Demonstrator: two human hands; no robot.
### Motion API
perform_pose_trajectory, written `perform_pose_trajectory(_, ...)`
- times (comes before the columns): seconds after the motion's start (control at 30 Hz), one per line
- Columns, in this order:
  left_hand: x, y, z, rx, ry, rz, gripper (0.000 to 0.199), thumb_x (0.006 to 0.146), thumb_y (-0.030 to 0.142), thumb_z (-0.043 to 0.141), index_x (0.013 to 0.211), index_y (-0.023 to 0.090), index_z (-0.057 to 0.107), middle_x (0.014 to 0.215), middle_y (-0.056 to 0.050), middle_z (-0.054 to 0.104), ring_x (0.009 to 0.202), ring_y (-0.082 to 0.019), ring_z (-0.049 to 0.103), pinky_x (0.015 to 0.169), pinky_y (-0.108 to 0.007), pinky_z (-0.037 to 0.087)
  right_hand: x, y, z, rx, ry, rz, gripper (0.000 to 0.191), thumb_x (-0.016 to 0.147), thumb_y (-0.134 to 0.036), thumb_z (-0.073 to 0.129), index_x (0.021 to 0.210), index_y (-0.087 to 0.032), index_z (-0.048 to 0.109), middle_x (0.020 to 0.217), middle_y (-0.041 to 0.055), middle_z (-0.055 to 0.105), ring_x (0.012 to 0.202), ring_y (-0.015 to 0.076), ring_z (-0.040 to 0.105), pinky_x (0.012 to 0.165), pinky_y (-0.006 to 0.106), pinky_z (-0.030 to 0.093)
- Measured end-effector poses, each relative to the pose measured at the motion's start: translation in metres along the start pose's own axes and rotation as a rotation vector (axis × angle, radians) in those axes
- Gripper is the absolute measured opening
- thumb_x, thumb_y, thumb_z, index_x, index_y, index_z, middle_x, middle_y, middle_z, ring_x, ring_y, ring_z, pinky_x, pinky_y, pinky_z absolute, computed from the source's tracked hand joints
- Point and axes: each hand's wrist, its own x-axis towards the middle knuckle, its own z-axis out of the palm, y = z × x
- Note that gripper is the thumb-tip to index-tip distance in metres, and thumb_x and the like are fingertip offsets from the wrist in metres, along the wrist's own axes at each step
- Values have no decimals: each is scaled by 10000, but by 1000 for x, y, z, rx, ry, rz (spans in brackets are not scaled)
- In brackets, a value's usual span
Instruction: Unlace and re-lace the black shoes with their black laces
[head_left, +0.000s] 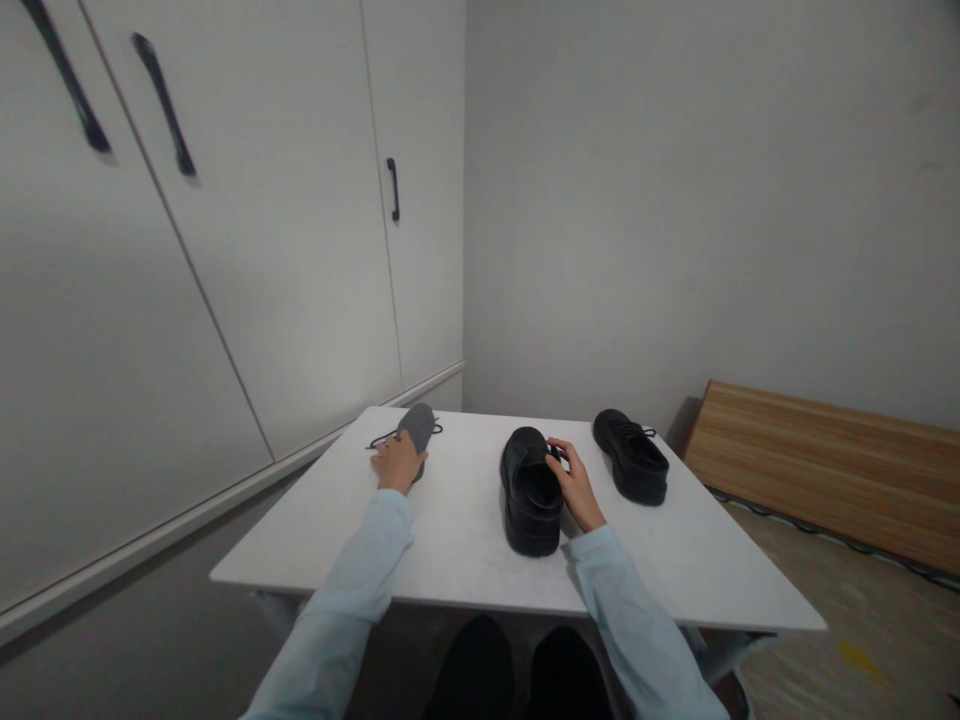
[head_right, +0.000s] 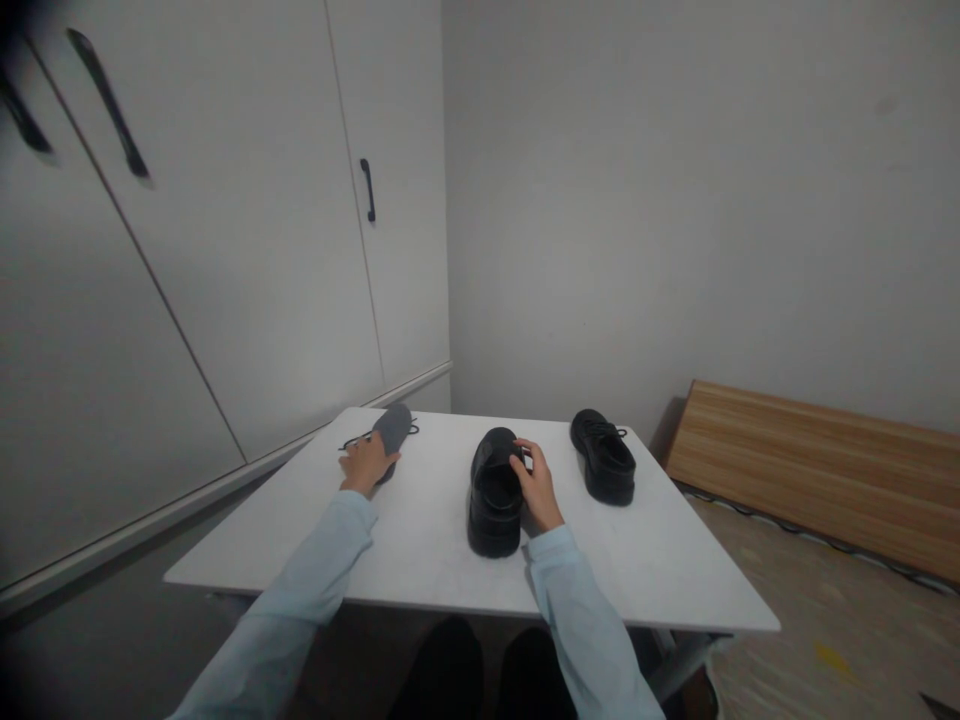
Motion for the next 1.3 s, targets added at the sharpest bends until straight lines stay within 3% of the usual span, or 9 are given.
perform_pose_trajectory(0.13, 6, -2, -3, -48, 2, 23, 576, 752, 359, 640, 1244, 133, 445, 1184, -205, 514, 1101, -336, 520, 855, -414, 430, 0, 0, 0, -9, -2, -3, 362, 792, -424, 547, 1091, -220, 564, 1221, 113, 574, 1125, 271, 524, 870, 400, 481)
perform_pose_trajectory(0.23, 10, -5, -3, -110, 25, 82, 462, 763, 259, 622, 1191, 127, 509, 1144, -171, 514, 1011, -271, 575, 864, -348, 439, 0, 0, 0, -18, 2, -7, 365, 793, -431, 544, 1089, -219, 568, 1219, 114, 579, 1122, 274, 528, 874, 406, 480)
perform_pose_trajectory(0.33, 13, -4, -5, -176, 61, 111, 310, 822, 183, 518, 1127, 164, 572, 1099, -132, 531, 979, -243, 594, 862, -329, 448, 0, 1, 0, -16, 6, -9, 363, 794, -426, 542, 1091, -218, 567, 1220, 111, 577, 1122, 271, 527, 891, 412, 472)
perform_pose_trajectory(0.53, 8, 13, -26, -317, 115, 194, 315, 838, 139, 503, 1133, 206, 589, 1040, -98, 597, 1026, -226, 579, 898, -321, 438, 1, 2, -1, 3, -4, -4, 363, 793, -430, 548, 1086, -216, 562, 1221, 113, 571, 1122, 269, 523, 884, 407, 477)
perform_pose_trajectory(0.77, -35, 35, -40, -472, 65, 377, 335, 792, 97, 558, 1115, 187, 577, 1076, -79, 635, 1001, -207, 592, 909, -332, 445, 0, 1, -1, -17, 14, -14, 342, 798, -429, 527, 1062, -215, 566, 1205, 113, 576, 1104, 265, 531, 865, 398, 482)
perform_pose_trajectory(0.9, -64, 43, -28, -514, 86, 414, 368, 787, 75, 534, 1142, 173, 533, 1052, -88, 626, 1024, -211, 585, 908, -339, 453, 0, 0, -1, -19, 28, 1, 330, 798, -414, 513, 1060, -218, 555, 1213, 106, 568, 1095, 251, 527, 884, 388, 465)
perform_pose_trajectory(1.07, -89, 55, -8, -516, 106, 385, 483, 829, 85, 459, 1300, 113, 355, 1115, -147, 567, 1049, -219, 578, 895, -360, 462, -2, -4, -1, -26, 32, 21, 339, 793, -399, 504, 1071, -209, 546, 1209, 110, 563, 1077, 248, 524, 874, 382, 459)
perform_pose_trajectory(1.17, -100, 61, -5, -418, 14, 366, 475, 860, 111, 427, 1320, 58, 319, 1159, -203, 527, 1079, -240, 572, 869, -344, 461, -2, -5, -1, -32, 42, 20, 339, 786, -399, 504, 1062, -209, 552, 1207, 111, 567, 1071, 251, 528, 864, 384, 460)
perform_pose_trajectory(1.3, -113, 63, -10, -234, -159, 376, 435, 880, 244, 467, 1281, 98, 384, 1121, -175, 531, 968, -238, 620, 769, -311, 473, -1, -4, -1, -33, 46, 17, 337, 781, -385, 504, 1062, -207, 558, 1202, 109, 576, 1067, 249, 534, 860, 380, 456)
